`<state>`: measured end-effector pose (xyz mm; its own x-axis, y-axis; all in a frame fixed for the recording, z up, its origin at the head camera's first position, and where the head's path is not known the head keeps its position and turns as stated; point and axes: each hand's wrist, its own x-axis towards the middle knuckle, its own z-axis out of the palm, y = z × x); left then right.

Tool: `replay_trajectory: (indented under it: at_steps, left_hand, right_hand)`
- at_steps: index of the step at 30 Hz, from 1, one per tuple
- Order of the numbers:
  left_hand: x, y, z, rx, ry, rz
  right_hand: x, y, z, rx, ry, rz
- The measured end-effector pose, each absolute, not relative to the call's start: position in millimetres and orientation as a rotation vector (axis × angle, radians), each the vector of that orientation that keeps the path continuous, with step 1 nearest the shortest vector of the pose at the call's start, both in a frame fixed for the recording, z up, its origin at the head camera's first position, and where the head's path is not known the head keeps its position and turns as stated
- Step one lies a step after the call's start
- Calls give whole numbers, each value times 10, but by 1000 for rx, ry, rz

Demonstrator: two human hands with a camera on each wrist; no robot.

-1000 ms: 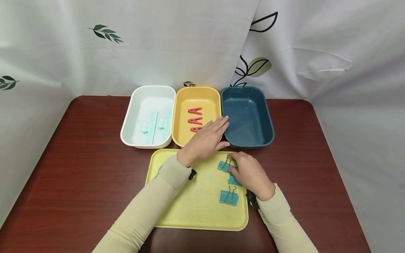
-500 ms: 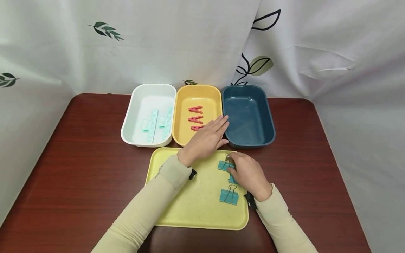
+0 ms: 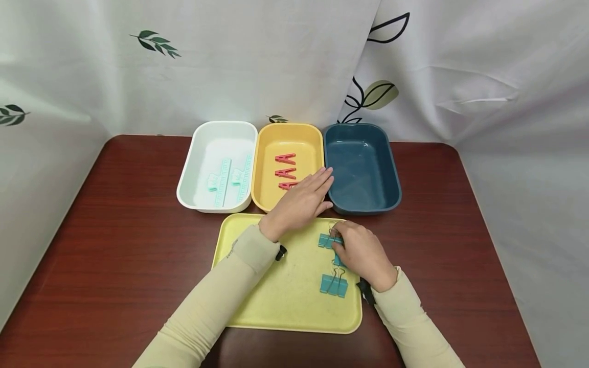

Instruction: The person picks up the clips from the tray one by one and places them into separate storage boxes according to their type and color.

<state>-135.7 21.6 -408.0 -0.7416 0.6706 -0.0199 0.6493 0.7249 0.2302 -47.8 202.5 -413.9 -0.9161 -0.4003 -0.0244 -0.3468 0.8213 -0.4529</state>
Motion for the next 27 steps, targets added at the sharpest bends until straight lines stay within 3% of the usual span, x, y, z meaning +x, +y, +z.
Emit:
replay_trajectory:
  at_steps: [27]
  left_hand:
    - [-1358,227,-4081,1098,2860,380]
  right_hand:
    - [-432,2100,-4053,-523,2937,-724]
